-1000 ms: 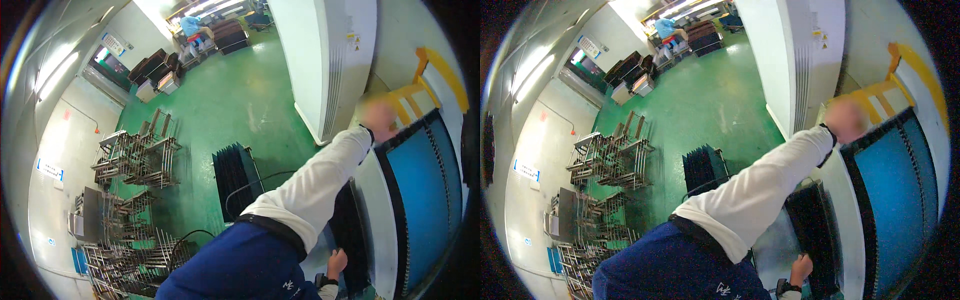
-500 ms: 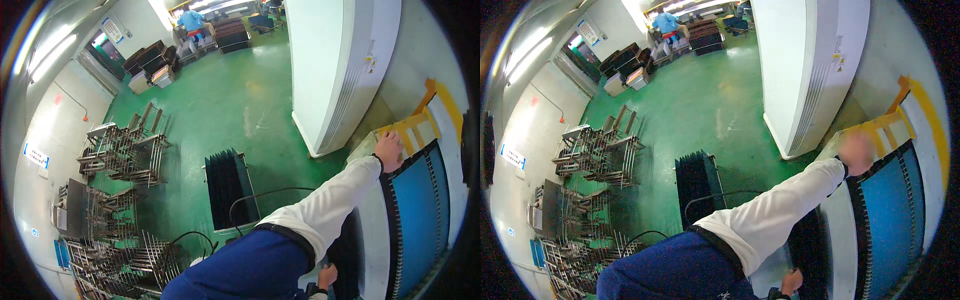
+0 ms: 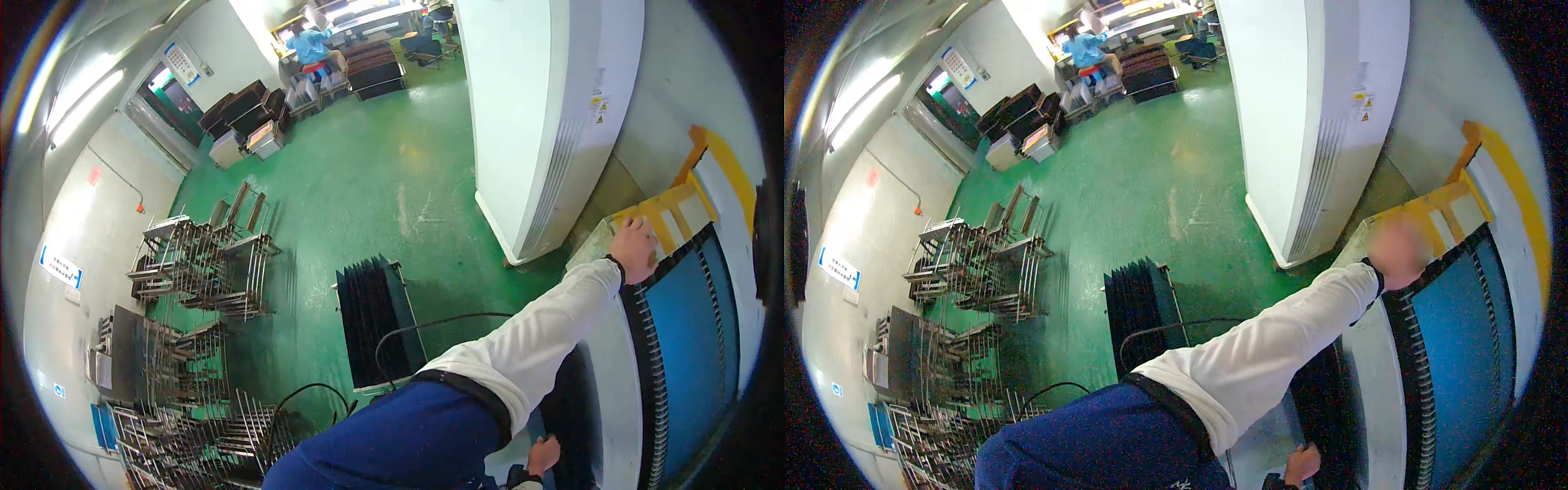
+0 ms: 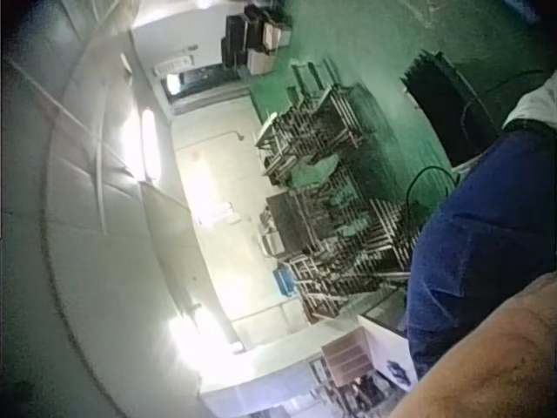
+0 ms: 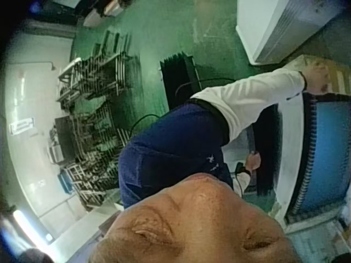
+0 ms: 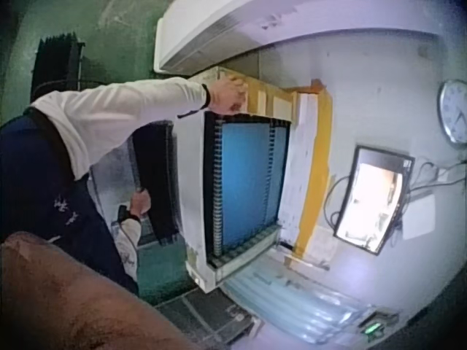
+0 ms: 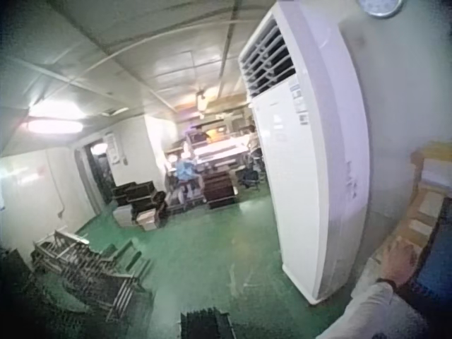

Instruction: The recorder is feeding blue metal plates into a processing machine on a fabrication floor.

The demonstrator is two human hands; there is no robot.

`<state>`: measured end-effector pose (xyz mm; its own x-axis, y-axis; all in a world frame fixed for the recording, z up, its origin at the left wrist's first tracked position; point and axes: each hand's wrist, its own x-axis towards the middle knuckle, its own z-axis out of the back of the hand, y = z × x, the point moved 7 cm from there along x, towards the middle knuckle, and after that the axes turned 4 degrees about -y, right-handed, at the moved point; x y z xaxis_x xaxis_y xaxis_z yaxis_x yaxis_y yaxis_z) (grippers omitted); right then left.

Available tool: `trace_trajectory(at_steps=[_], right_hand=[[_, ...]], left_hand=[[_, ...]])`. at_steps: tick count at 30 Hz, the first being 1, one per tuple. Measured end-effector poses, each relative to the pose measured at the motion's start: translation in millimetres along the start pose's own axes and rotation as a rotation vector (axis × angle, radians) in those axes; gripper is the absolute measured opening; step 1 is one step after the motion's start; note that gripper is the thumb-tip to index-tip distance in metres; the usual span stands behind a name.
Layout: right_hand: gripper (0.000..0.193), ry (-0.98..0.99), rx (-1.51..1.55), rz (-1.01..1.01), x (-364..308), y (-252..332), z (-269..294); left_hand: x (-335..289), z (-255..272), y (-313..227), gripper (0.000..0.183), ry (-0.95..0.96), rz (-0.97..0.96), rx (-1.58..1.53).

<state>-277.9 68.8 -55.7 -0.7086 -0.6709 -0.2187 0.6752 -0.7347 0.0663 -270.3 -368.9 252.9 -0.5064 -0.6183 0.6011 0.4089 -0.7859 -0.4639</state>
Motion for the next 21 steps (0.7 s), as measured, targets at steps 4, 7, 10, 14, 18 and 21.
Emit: trace_trajectory(at_steps=[4,7,10,14,18,21], right_hand=[[0.031,0.009,0.037,0.018,2,0,-3],[0.028,-0.027,0.056,0.017,-1,3,5],[0.023,-0.091,0.062,0.055,-2,1,4],[0.021,-0.107,0.084,0.082,-5,9,14],[0.019,-0.106,0.082,0.068,-6,11,18],[0.018,-0.112,0.074,0.05,-5,10,17]], left_hand=[[-2,3,3,0.036,-0.057,-0.025,0.021],[-1,2,-3,0.035,-0.039,-0.031,0.032],[0,3,-5,0.035,-0.038,-0.03,0.022],[-1,3,0,0.039,-0.044,-0.024,0.064],[-1,3,-2,0.039,-0.056,-0.028,0.07],[-1,5,-2,0.038,-0.062,-0.025,0.064]])
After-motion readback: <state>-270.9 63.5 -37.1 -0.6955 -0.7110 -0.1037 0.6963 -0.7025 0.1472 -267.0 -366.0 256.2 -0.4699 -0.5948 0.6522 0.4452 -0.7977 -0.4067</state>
